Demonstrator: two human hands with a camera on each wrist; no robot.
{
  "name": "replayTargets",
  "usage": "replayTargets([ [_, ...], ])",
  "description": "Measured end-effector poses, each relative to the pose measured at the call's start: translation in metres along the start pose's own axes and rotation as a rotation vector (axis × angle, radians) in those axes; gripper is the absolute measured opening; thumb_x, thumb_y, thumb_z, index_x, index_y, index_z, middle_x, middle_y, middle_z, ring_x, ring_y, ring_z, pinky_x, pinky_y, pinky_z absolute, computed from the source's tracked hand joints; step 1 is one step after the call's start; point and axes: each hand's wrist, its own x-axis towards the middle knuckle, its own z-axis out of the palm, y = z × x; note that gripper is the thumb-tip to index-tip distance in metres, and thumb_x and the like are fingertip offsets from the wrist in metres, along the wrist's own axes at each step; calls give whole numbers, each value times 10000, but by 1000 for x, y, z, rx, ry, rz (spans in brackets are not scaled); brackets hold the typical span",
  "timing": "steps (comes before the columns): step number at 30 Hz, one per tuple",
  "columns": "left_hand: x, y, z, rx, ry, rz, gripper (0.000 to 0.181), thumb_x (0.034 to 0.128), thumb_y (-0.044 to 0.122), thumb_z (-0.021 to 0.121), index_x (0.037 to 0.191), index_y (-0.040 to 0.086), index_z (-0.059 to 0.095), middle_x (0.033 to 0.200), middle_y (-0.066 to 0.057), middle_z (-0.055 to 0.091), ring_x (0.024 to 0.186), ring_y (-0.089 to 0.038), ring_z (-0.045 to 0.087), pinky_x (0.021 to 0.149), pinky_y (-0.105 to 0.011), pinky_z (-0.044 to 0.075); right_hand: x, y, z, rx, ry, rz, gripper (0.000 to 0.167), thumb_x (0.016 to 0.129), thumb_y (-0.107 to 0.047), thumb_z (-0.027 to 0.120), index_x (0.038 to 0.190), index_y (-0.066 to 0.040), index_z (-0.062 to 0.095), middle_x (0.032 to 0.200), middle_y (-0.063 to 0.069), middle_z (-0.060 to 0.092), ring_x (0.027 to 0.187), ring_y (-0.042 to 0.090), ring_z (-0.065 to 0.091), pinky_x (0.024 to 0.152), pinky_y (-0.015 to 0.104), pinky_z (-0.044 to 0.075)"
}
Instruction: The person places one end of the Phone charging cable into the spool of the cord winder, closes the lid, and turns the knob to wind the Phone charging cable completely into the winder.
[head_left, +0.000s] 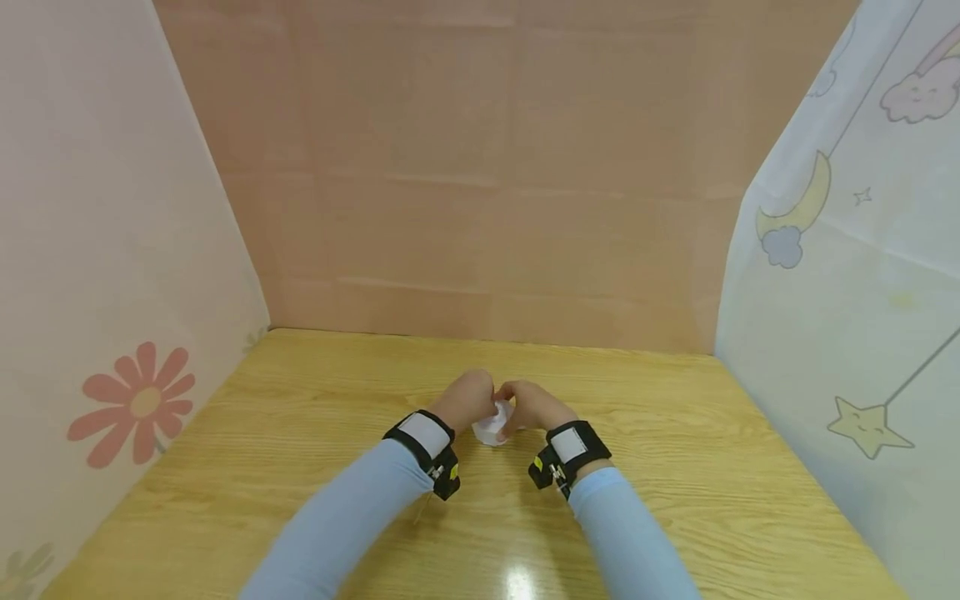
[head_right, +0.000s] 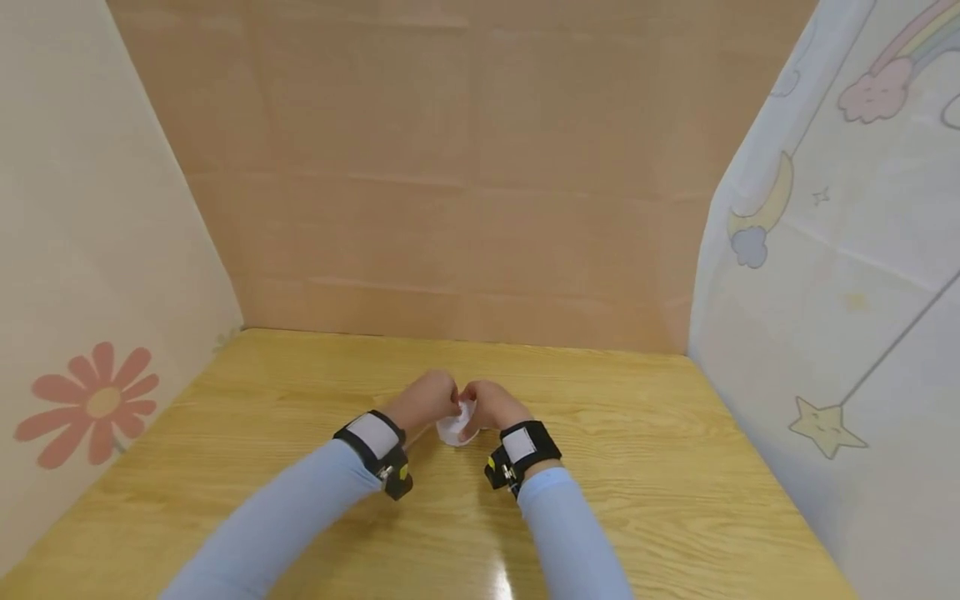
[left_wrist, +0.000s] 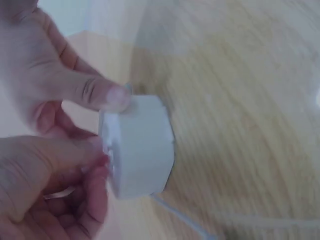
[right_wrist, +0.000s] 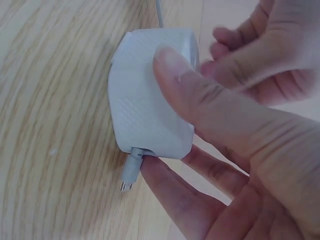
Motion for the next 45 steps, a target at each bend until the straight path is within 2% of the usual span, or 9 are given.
replayTargets([
  [8,4,12,6,152,13,-77,88,791,12,742,741,56,685,723,-33,651,601,-115,454,515,-264,394,3,2,2,-24,9,-5,570,663,-98,886,1164,-56,618,1122,68,637,961,210,574,900,401,490],
  [11,8,9,7,236,15,-25,183,813,47,729,672,124,642,692,8,621,587,-99,450,492,-260,378,3,0,0,-22,4,-3,605,658,-95,889,1194,-47,613,1128,74,642,973,212,585,904,404,492],
  [16,16,-2,7,336,21,207,347,812,23,688,555,181,515,633,57,502,598,-93,396,518,-228,327,1,-3,-5,-20,-3,20,649,655,-100,893,1233,-49,602,1139,72,646,997,228,596,900,418,492],
  [22,21,-14,7,378,-2,477,266,841,28,679,645,184,589,617,89,377,607,-63,326,572,-194,277,4,-1,-4,3,-21,33,746,672,-108,885,1334,-54,546,1198,70,632,1018,211,598,902,392,492],
  [26,19,-22,7,502,57,673,198,852,106,711,695,213,655,623,124,481,601,-26,376,587,-158,326,6,0,-2,14,-27,14,771,667,-104,886,1350,-42,532,1203,79,632,1033,219,599,908,394,489],
  [29,16,-27,8,660,127,810,96,848,168,729,829,262,732,806,168,666,692,12,541,667,-145,453,7,1,0,16,-32,3,774,662,-107,890,1344,-35,532,1198,85,632,1022,221,601,891,393,496],
  [35,15,-37,11,867,219,989,200,852,196,738,1027,293,738,1037,161,694,904,-20,627,811,-200,503,8,-2,1,0,-33,-10,603,656,-108,895,1183,-62,605,1064,46,646,888,179,589,798,343,504],
  [40,13,-39,12,907,248,974,185,869,194,722,1024,295,739,1032,152,697,900,-22,629,808,-207,508,8,-3,1,11,-35,-10,627,660,-102,891,1212,-56,598,1077,47,648,892,176,589,806,350,504],
  [45,9,-23,8,782,114,719,106,915,176,664,856,229,735,848,93,687,693,-42,592,644,-189,496,7,-3,2,38,-29,-6,746,663,-84,885,1330,-65,554,1192,65,637,1010,201,599,908,399,490],
])
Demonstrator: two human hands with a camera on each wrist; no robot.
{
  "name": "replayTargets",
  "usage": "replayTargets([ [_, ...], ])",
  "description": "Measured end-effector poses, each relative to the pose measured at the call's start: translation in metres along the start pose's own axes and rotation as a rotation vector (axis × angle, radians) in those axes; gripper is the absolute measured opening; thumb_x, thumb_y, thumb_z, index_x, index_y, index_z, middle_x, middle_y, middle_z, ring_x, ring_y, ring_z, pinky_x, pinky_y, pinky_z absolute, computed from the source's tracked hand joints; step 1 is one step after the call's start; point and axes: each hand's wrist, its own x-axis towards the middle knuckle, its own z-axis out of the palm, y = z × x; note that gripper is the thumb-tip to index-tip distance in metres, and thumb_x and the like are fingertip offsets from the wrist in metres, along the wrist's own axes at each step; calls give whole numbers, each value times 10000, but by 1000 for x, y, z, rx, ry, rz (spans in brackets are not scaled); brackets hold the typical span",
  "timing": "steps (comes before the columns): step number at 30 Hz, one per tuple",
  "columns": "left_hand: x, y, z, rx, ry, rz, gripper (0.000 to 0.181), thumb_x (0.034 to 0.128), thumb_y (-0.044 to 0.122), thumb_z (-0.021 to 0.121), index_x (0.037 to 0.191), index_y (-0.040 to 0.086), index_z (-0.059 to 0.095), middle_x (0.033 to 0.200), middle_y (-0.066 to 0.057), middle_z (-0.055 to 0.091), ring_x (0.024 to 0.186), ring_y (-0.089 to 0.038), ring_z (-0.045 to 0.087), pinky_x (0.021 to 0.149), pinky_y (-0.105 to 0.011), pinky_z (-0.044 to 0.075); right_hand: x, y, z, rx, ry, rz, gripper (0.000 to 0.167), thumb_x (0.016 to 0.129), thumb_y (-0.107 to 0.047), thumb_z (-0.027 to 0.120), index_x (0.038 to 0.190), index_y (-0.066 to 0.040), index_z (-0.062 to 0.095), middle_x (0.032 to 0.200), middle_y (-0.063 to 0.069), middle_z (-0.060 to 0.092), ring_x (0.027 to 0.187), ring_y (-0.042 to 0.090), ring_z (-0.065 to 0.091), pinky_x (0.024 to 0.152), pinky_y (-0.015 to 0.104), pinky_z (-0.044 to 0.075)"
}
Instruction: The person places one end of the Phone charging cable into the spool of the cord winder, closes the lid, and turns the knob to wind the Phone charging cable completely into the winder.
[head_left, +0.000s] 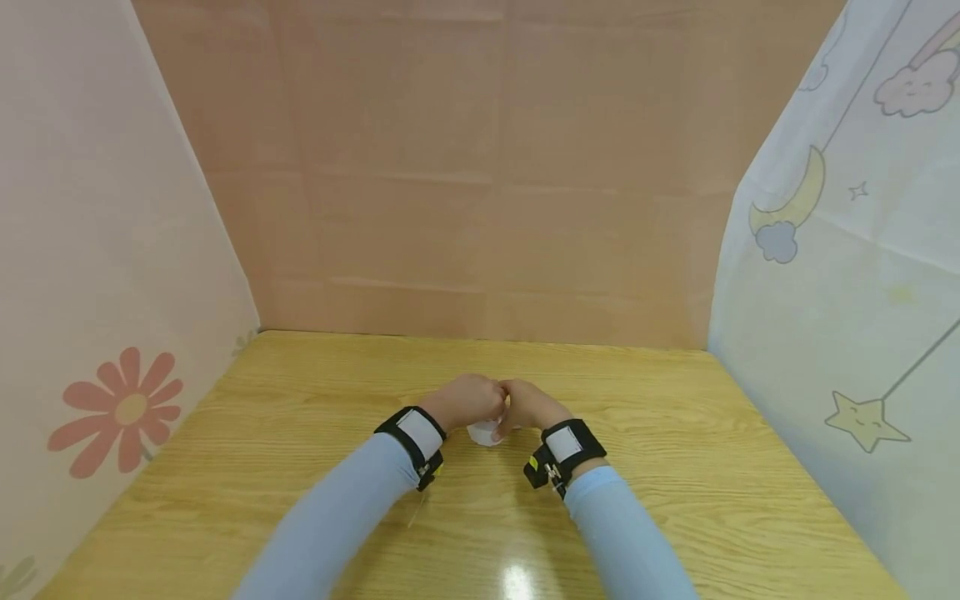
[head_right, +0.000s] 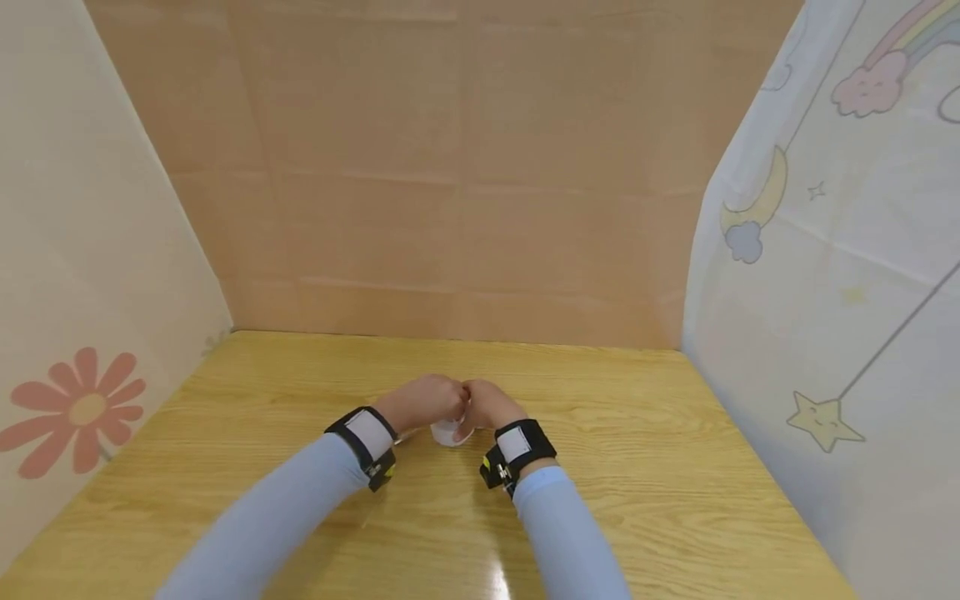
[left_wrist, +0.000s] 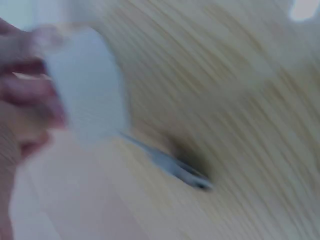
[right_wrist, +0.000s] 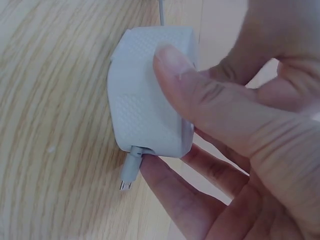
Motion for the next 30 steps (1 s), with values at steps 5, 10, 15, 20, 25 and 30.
replayTargets([
  [5,6,7,-23,-371,-129,-408,99,912,91,659,836,129,710,838,7,678,732,-97,614,619,-226,497,0,-1,1,-5,21,-6,665,652,-78,890,1251,-60,600,1164,59,639,1021,214,592,920,402,482],
  [10,11,18,-28,-566,-181,-839,197,902,192,683,737,91,648,684,-2,588,590,-101,527,484,-265,428,1,-1,2,-27,28,13,542,652,-84,891,1123,-72,623,1082,49,635,935,199,574,855,373,495],
  [15,16,28,-26,-511,-207,-943,202,905,263,677,761,121,693,699,-10,644,604,-124,605,487,-302,487,1,-1,4,-17,24,23,619,645,-81,894,1197,-65,615,1151,62,637,1018,227,584,907,405,487],
  [20,23,33,-30,-471,-236,-969,228,931,300,638,814,134,740,731,-24,687,626,-139,643,513,-308,513,3,1,5,-14,27,28,691,642,-106,902,1264,-95,602,1203,55,629,1098,247,580,962,427,467],
  [25,30,37,-33,-471,-221,-1026,240,921,303,649,773,130,725,677,-19,663,585,-117,612,459,-272,424,2,3,3,-35,31,18,722,631,-100,907,1283,-97,597,1227,58,627,1114,257,582,958,430,472],
  [30,29,41,-28,-483,-179,-1009,198,894,275,680,777,121,718,669,-12,646,567,-100,586,421,-261,372,3,3,4,-46,33,-3,743,624,-80,907,1297,-90,591,1257,73,622,1108,253,589,942,426,484],
])
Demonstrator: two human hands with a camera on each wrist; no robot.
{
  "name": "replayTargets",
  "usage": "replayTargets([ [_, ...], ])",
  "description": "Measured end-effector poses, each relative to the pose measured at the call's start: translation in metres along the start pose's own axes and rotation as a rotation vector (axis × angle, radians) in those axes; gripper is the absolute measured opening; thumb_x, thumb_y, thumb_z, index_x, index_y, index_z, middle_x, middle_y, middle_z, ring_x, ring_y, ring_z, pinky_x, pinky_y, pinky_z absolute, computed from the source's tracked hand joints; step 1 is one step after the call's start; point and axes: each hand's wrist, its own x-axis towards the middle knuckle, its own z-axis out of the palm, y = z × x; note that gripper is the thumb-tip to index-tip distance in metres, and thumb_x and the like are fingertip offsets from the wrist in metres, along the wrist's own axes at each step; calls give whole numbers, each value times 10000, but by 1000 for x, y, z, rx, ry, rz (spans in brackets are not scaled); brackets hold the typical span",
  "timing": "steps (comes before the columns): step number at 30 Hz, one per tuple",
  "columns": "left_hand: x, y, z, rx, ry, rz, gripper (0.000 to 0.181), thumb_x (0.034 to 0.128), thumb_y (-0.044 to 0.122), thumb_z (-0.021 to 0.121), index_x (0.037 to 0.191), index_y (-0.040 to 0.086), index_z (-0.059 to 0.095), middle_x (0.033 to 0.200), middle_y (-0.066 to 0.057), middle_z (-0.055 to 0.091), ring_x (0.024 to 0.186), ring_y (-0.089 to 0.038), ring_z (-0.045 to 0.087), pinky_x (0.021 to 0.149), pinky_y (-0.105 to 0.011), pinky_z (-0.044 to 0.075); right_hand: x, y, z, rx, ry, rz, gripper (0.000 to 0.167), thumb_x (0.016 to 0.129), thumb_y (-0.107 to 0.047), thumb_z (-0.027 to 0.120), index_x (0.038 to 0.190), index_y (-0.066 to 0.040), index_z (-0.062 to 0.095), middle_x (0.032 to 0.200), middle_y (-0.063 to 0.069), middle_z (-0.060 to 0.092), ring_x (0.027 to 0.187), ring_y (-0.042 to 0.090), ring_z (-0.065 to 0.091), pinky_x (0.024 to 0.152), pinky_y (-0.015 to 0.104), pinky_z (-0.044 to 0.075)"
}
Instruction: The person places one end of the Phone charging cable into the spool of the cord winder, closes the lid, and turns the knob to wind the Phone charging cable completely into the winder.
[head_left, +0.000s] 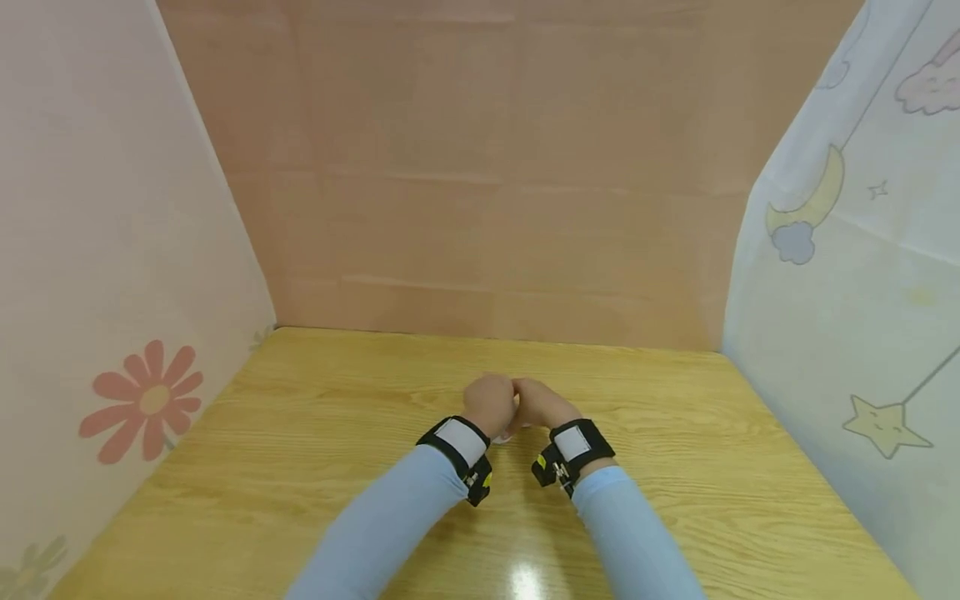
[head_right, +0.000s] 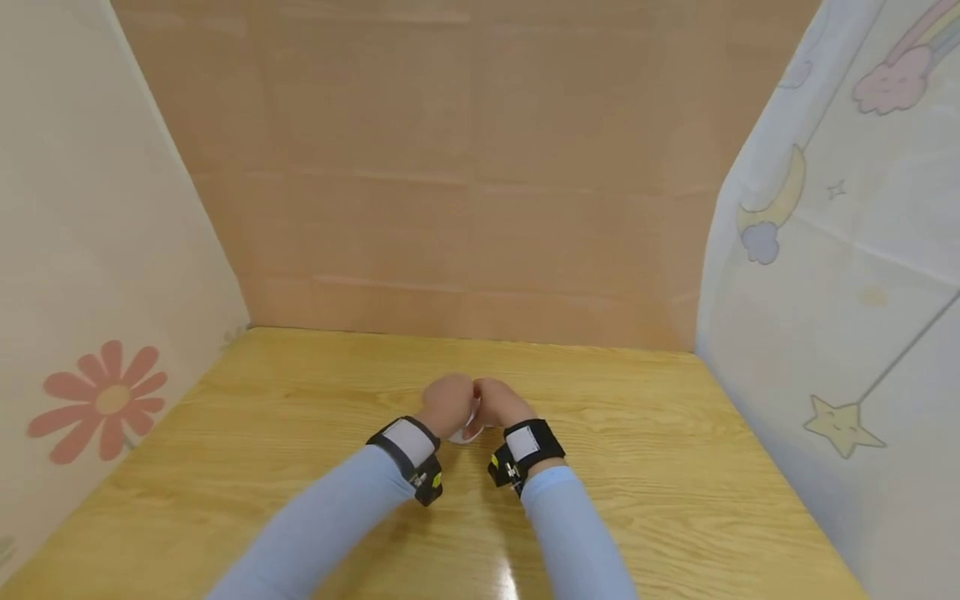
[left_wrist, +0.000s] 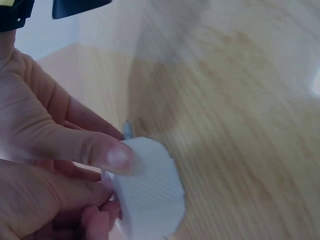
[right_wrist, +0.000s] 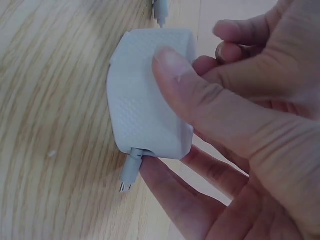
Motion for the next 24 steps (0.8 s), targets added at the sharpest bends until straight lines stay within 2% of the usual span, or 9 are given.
replayTargets([
  [3,1,-5,3,21,8,65,179,915,249,664,801,124,724,688,-16,658,581,-115,609,436,-259,415,0,0,0,14,-8,13,716,633,-75,900,1283,-87,599,1231,71,630,1073,240,591,939,423,483],
  [6,7,-13,2,53,-2,173,130,925,193,655,852,117,729,729,-24,679,625,-135,634,470,-254,458,0,0,0,16,-11,28,703,642,-97,899,1278,-88,600,1197,58,636,1044,230,587,935,415,480],
  [8,11,-19,2,84,-19,272,124,925,169,655,838,111,722,735,-29,676,629,-138,625,483,-252,460,0,0,-1,13,-11,27,707,647,-103,897,1287,-92,596,1195,53,636,1045,230,589,933,412,479],
  [14,24,-40,3,177,-40,636,153,884,137,696,741,190,712,729,67,640,632,-58,498,549,-198,400,0,-1,0,52,-17,45,707,658,-89,889,1291,-70,577,1198,65,629,1046,227,594,930,408,482],
  [17,27,-47,4,177,-34,767,172,880,104,682,744,207,701,680,95,546,626,-36,409,564,-182,344,0,-2,0,54,-29,35,725,654,-93,892,1303,-67,569,1181,63,635,1023,215,596,906,396,489],
  [20,29,-52,4,207,24,881,181,882,109,679,739,220,694,666,103,501,633,-38,381,575,-185,325,0,-4,-1,46,-43,10,766,655,-95,892,1338,-62,547,1185,65,641,1011,212,603,883,390,499],
  [22,29,-55,5,251,92,959,150,884,152,693,780,256,723,707,133,573,669,-16,456,602,-163,388,-1,-5,-2,50,-45,6,795,658,-97,891,1365,-67,528,1203,69,638,1022,212,603,887,386,501],
  [24,29,-59,6,306,160,1033,90,863,207,721,854,295,741,814,164,657,762,-10,551,670,-166,467,-1,-5,-2,55,-46,3,815,659,-92,889,1381,-60,512,1213,80,635,1030,216,604,886,387,504],
])
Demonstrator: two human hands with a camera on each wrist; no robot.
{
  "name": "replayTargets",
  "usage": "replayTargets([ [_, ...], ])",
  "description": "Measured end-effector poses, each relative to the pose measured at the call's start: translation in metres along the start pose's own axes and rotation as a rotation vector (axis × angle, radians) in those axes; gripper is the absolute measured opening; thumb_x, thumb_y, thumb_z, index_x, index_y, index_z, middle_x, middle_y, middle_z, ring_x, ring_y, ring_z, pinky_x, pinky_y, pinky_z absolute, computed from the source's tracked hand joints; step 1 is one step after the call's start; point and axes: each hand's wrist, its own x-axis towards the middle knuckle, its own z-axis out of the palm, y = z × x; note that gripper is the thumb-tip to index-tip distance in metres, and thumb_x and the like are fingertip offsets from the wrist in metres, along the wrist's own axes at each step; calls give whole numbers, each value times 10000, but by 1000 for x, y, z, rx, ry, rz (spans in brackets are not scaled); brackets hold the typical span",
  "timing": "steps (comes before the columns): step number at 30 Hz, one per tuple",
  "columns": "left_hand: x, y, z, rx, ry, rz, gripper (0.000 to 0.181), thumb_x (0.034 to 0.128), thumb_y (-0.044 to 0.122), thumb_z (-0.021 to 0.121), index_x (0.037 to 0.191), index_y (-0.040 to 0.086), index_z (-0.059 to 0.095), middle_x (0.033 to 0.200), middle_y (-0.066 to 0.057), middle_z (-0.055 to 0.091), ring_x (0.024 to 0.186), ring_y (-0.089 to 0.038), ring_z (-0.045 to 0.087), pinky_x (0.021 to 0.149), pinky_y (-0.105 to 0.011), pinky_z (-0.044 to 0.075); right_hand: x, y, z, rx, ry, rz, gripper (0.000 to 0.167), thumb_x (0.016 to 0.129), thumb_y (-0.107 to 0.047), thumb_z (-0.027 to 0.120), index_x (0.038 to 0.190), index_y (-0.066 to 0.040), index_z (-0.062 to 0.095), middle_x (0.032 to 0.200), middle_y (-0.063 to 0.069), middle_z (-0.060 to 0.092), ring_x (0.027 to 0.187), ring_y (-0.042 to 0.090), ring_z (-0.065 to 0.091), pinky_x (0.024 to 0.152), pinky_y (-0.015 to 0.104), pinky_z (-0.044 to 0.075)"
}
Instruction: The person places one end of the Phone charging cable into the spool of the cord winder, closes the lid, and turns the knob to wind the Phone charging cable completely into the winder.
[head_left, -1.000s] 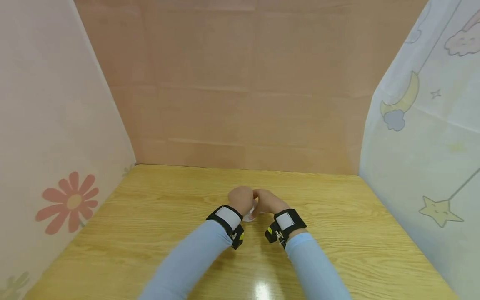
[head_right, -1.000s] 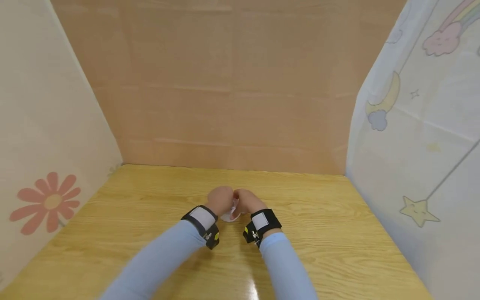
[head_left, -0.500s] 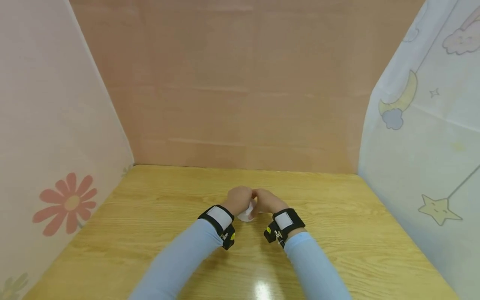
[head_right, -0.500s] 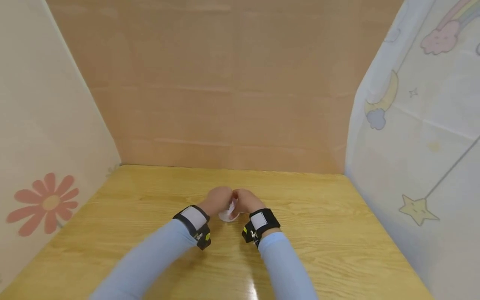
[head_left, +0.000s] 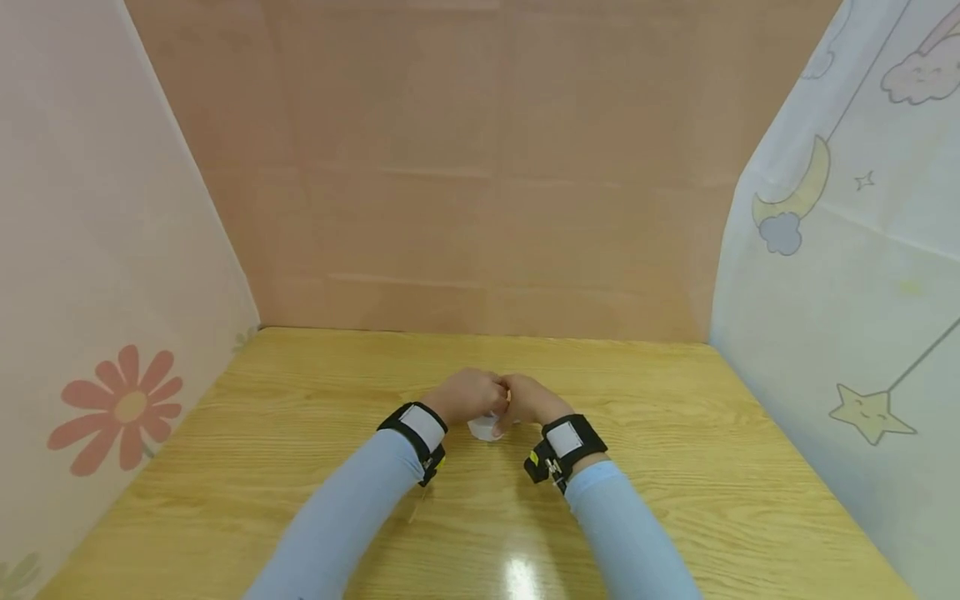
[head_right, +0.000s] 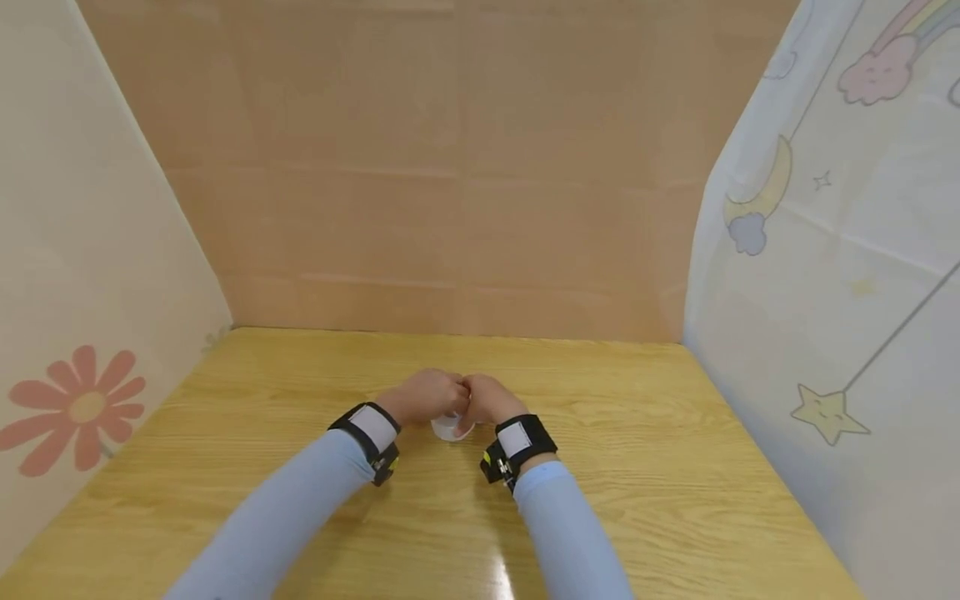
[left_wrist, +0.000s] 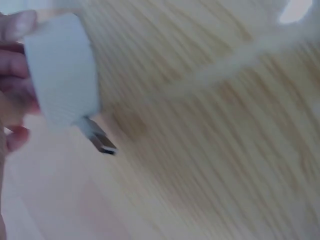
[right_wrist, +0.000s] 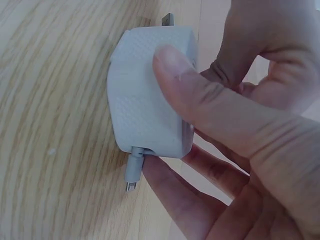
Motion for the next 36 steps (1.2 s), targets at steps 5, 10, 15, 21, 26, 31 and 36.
replayTargets([
  [5,-5,-3,3,203,64,126,209,811,218,775,991,318,744,1015,168,697,958,-45,620,778,-218,530,0,1,-1,2,2,-27,737,646,-87,895,1304,-39,567,1145,77,651,970,198,604,840,355,513],
  [10,-7,-3,4,257,75,147,174,862,204,725,989,321,739,1012,144,671,909,-42,602,726,-208,520,4,4,2,-6,-3,-40,721,638,-100,902,1278,-36,577,1114,64,649,923,183,591,806,339,511],
  [15,-7,1,-3,38,-9,-33,180,864,123,713,950,272,762,972,81,675,844,-66,613,715,-207,514,2,2,4,15,8,-8,786,650,-92,893,1346,-38,531,1215,81,623,1025,215,591,891,391,497],
  [21,3,14,-22,-360,-71,-615,102,918,154,663,850,109,723,836,-13,674,723,-118,617,578,-233,483,0,2,0,-11,38,-7,635,656,-89,889,1224,-63,606,1192,70,615,1036,221,571,909,407,486],
  [26,14,31,-21,-464,-132,-923,231,890,238,702,742,65,657,654,-28,603,553,-122,562,463,-259,404,-1,3,-2,-45,43,3,577,660,-98,888,1169,-67,618,1199,80,615,1027,225,569,906,411,488],
  [31,24,38,-20,-443,-177,-1008,277,922,268,651,706,97,674,626,-37,619,534,-140,575,448,-293,397,0,3,-3,-56,42,26,593,652,-109,896,1169,-72,609,1186,81,620,1021,233,573,899,413,488],
  [36,29,38,-21,-495,-196,-1050,269,911,274,660,703,103,649,613,-30,593,527,-146,552,458,-313,413,-1,4,-5,-68,51,29,555,637,-111,905,1115,-88,625,1103,57,638,924,207,565,843,384,496],
])
